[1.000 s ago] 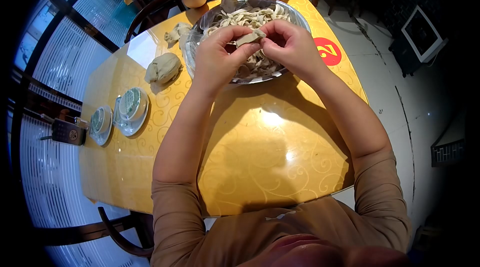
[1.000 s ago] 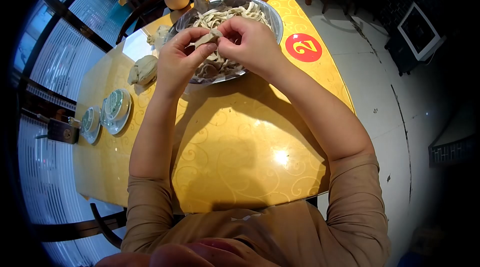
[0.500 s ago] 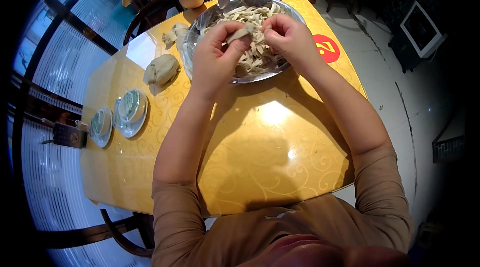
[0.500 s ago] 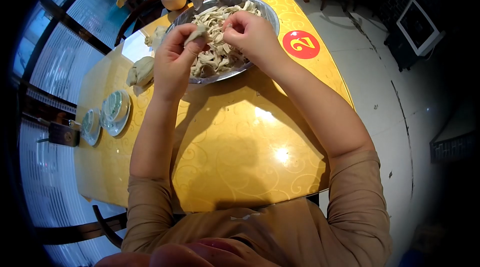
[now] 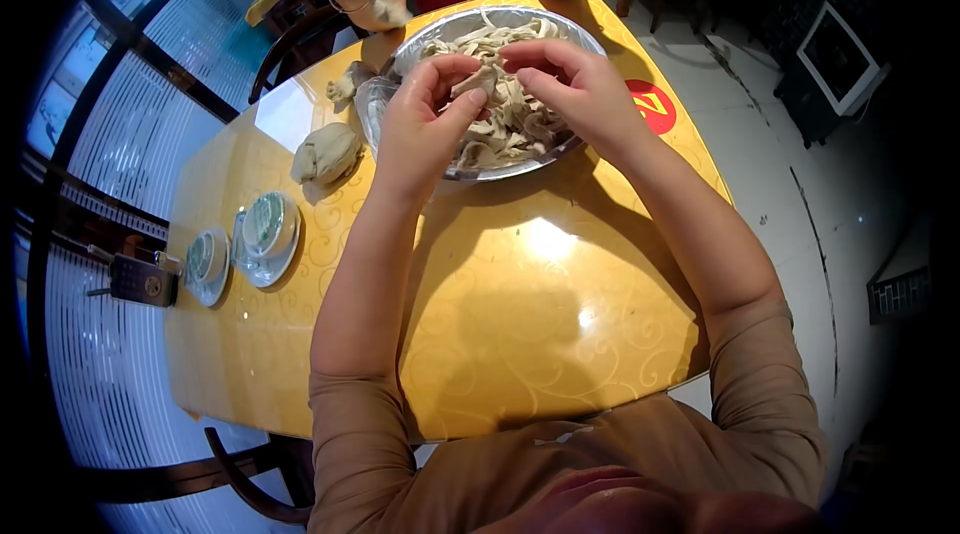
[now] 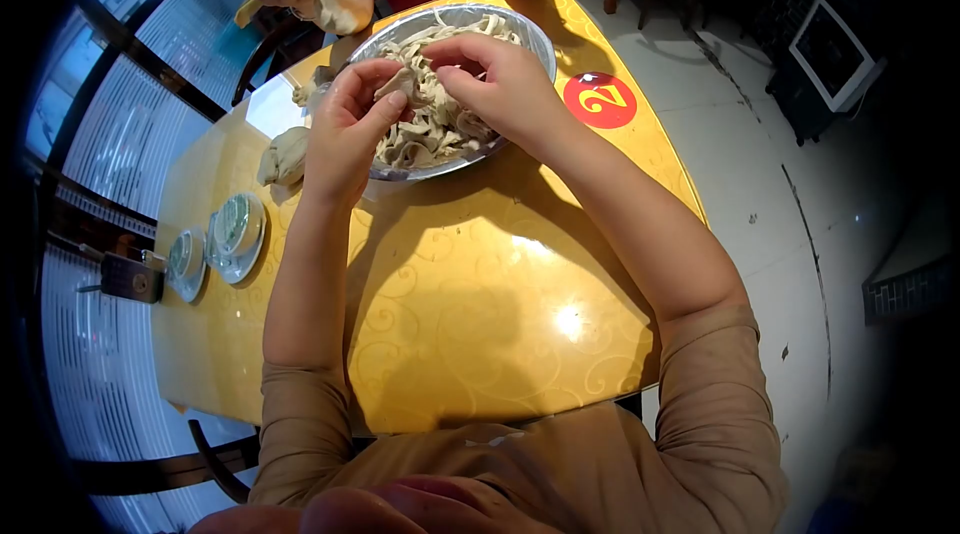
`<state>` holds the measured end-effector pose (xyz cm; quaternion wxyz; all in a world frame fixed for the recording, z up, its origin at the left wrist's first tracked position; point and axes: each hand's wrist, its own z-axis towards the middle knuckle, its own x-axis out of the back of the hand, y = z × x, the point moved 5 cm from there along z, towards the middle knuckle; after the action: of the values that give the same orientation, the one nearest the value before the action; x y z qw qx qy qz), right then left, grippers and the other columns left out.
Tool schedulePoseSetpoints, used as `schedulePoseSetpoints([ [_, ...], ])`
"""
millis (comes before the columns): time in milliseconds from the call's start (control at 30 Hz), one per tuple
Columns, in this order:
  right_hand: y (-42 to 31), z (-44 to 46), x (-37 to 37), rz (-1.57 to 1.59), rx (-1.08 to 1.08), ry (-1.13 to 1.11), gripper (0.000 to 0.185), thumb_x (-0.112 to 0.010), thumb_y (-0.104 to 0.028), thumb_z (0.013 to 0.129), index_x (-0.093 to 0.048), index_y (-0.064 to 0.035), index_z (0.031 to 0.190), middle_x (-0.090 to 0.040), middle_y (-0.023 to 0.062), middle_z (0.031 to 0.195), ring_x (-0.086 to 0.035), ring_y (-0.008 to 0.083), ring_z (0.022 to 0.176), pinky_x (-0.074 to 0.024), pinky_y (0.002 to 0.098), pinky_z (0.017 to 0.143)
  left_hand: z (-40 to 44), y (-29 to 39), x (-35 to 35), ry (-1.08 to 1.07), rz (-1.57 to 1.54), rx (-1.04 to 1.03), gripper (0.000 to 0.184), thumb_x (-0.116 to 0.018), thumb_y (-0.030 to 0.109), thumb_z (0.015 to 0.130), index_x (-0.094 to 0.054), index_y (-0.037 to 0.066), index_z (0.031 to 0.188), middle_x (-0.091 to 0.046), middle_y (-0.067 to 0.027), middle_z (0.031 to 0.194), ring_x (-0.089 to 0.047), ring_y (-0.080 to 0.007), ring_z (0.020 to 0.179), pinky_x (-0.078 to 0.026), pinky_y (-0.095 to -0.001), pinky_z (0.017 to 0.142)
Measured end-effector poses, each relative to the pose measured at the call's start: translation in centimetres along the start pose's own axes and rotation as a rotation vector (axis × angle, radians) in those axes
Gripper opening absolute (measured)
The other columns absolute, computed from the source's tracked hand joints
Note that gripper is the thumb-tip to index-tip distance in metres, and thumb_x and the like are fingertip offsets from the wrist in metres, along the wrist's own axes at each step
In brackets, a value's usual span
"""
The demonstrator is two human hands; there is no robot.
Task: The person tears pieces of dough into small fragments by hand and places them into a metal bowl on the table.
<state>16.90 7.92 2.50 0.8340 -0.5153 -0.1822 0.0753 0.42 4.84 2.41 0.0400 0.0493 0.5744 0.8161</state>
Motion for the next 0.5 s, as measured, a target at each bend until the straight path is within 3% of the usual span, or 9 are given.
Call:
schedulePoseSetpoints([
  [200,0.56,-0.11,-1.09,0.359,-0.059,-0.054,0.031,-0.068,-0.014,0.083,-0.06,0.0024,0.108,-0.066,0.0056,0.092,-0.061,0.0087,0.083,-0.049,0.0227,0.074,-0.07,0.17,-0.72,0.02,-0.086,0.014,0.024,-0.064,0.006,0.086,-0.054,0.002,0.107,-0.057,-0.0055,0.099,-0.059,-0.0107,0.084,-0.053,-0.0234,0.072],
  [333,0.31,-0.22,-0.88,0.266,-0.092,-0.039,0.027,-0.068,-0.014,0.083,-0.061,0.0009,0.104,-0.066,0.0044,0.09,-0.062,0.0083,0.082,-0.0492,0.0226,0.072,0.01,-0.21,-0.48,0.043,-0.051,-0.029,0.026,-0.066,0.003,0.084,-0.055,0.002,0.107,-0.058,-0.004,0.096,-0.059,-0.0101,0.081,-0.052,-0.0223,0.07],
  [500,0.31,-0.34,-0.88,0.186,-0.045,0.01,0.024,-0.068,-0.015,0.082,-0.062,-0.0006,0.101,-0.066,0.0034,0.087,-0.061,0.0071,0.079,-0.049,0.0225,0.07,-0.33,0.61,-0.1,0.171,0.43,-0.204,0.021,-0.071,0.007,0.079,-0.064,0.002,0.097,-0.06,-0.0068,0.092,-0.063,-0.0126,0.079,-0.053,-0.0253,0.07],
])
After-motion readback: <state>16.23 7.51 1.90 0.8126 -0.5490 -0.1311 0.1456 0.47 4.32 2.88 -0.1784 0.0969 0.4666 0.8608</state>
